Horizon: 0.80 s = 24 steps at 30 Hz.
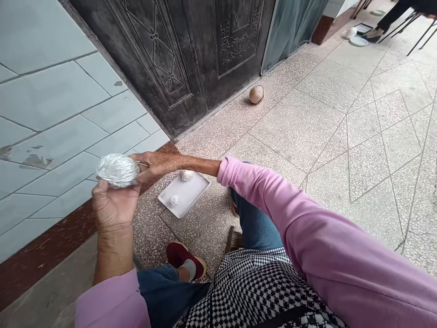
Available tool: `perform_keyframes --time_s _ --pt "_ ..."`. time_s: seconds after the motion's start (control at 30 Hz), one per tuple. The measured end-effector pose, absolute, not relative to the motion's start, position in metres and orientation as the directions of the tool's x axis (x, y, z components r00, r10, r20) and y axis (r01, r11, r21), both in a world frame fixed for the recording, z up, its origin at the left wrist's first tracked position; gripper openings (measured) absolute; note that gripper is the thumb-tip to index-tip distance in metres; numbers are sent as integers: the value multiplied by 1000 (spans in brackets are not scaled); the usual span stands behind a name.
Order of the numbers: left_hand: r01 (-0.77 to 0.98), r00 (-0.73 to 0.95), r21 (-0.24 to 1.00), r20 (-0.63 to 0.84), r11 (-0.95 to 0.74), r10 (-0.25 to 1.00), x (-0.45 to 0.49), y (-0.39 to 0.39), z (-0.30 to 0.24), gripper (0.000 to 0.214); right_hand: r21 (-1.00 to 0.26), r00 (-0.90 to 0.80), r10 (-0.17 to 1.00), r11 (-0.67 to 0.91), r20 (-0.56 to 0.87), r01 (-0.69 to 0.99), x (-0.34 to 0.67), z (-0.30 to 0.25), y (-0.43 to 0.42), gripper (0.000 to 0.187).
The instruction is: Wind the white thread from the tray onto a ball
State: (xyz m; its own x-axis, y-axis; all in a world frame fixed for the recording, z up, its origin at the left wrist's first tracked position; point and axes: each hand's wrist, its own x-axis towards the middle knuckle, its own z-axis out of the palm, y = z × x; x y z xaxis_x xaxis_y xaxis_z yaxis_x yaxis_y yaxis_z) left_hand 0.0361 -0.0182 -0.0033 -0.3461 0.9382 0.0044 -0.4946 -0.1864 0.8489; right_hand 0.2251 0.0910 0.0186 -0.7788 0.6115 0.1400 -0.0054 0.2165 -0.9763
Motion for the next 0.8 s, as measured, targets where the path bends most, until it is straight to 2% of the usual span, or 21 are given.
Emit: perform_keyframes --time_s 0.1,0.17,0.27,0.43,0.57,0.7,0.8 --pt "-429 -321 882 55 -197 946 38 -18 -1 73 -999 -747 663 47 50 -25 225 20 86 49" --pt "-415 -306 889 62 -192 950 39 -19 2 74 -1000 -718 695 11 27 -27 224 21 84 50" --pt "-399 -283 903 45 -160 958 39 -22 7 70 -998 -721 689 41 69 -57 223 20 84 53" --pt "-278 -280 958 -6 -75 960 36 -27 9 86 -986 -740 659 162 134 -34 227 11 86 63" --pt "-238 -325 967 7 -89 946 40 -31 9 86 -978 -738 648 192 189 -81 230 1 82 70" --pt "-252 -346 960 29 -123 938 49 -36 8 73 -984 -709 686 170 164 -63 236 2 67 68" --pt "-274 -348 954 19 -121 937 50 -35 3 72 -987 -687 711 146 147 -60 239 8 58 58"
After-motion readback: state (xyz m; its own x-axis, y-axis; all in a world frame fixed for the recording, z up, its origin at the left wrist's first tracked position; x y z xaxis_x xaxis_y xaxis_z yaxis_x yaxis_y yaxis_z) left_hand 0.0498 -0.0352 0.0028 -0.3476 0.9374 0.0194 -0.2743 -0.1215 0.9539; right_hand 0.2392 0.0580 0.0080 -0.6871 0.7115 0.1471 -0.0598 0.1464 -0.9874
